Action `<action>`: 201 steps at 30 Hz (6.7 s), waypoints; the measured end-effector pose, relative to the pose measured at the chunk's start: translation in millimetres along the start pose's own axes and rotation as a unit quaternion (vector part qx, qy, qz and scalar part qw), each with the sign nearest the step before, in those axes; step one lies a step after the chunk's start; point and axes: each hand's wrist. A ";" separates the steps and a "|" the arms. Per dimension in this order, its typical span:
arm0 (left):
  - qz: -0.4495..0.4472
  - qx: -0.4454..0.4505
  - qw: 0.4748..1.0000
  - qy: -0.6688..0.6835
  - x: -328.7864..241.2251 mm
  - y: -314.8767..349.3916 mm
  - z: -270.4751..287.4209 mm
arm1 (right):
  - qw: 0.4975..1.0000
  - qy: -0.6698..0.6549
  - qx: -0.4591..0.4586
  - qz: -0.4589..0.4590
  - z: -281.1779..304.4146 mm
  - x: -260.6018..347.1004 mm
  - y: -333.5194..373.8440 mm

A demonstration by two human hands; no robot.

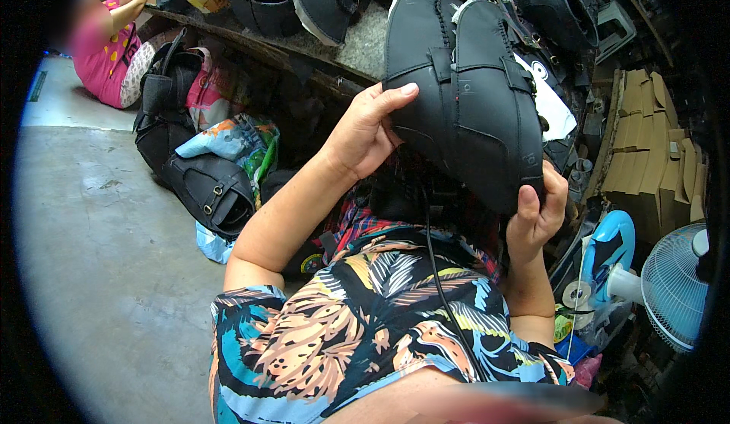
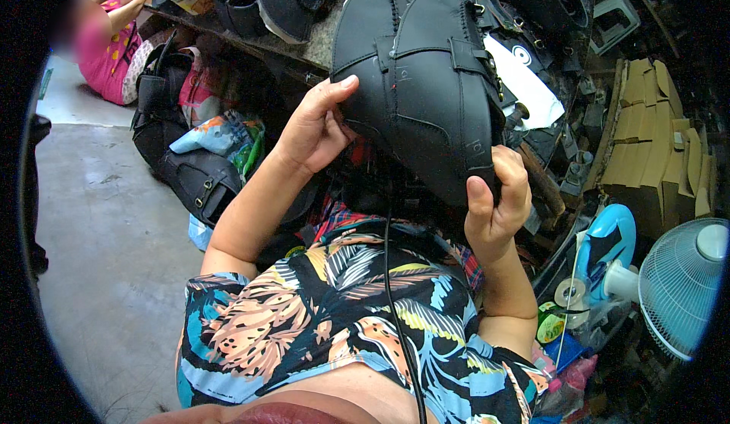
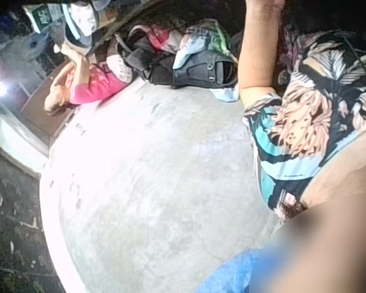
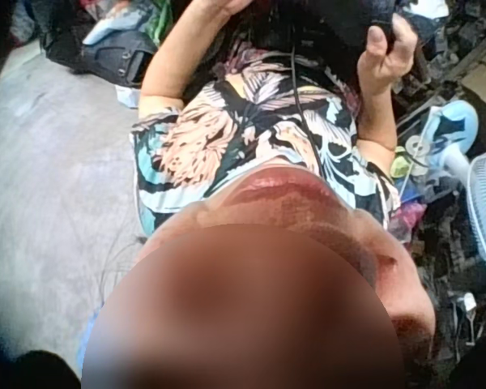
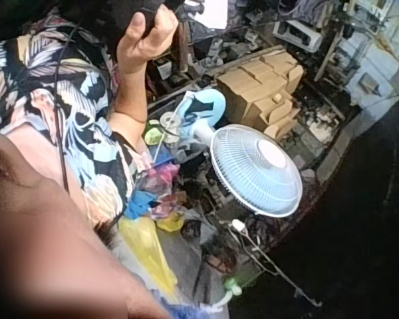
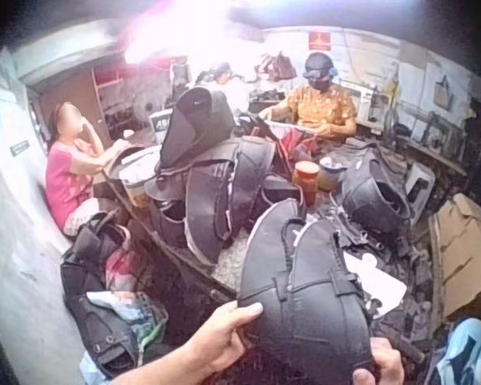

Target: The person repairs a black loafer-style shoe by hand. They use a hammer to tap the heel area, trim excess material with scissors, and apply adhesive from a small container to the sole and upper. The shoe is repeatedly turned and inspected during the process.

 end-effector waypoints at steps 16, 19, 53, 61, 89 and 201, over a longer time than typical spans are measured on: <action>0.002 -0.043 0.998 0.054 1.2 -14.9 4.0 | 0.983 -0.043 0.173 0.045 -17.1 10.8 -26.3; -0.003 -0.044 0.999 0.031 3.3 -14.3 1.1 | 0.986 -0.046 0.149 0.052 -12.2 11.5 -34.3; -0.191 -0.047 0.962 -0.190 -18.5 36.7 -23.3 | 0.935 0.226 0.228 0.151 32.4 -67.5 -71.6; -0.166 -0.058 0.960 -0.218 -10.3 40.1 -26.2 | 0.964 0.179 0.106 0.166 7.6 -42.3 -101.5; -0.294 -0.318 0.673 -0.600 -32.0 -24.8 43.4 | 0.976 0.092 0.195 0.019 3.4 -135.9 -183.4; -0.226 -0.121 0.333 -0.907 -170.6 -160.7 -47.4 | 0.953 -0.011 0.300 -0.047 -133.7 -227.1 -190.9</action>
Point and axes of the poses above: each hand's wrist, its own y-axis away from the middle knuckle, its own z-axis out of the back of the hand, x = y × z, and after that the axes turned 13 degrees about z, right-handed
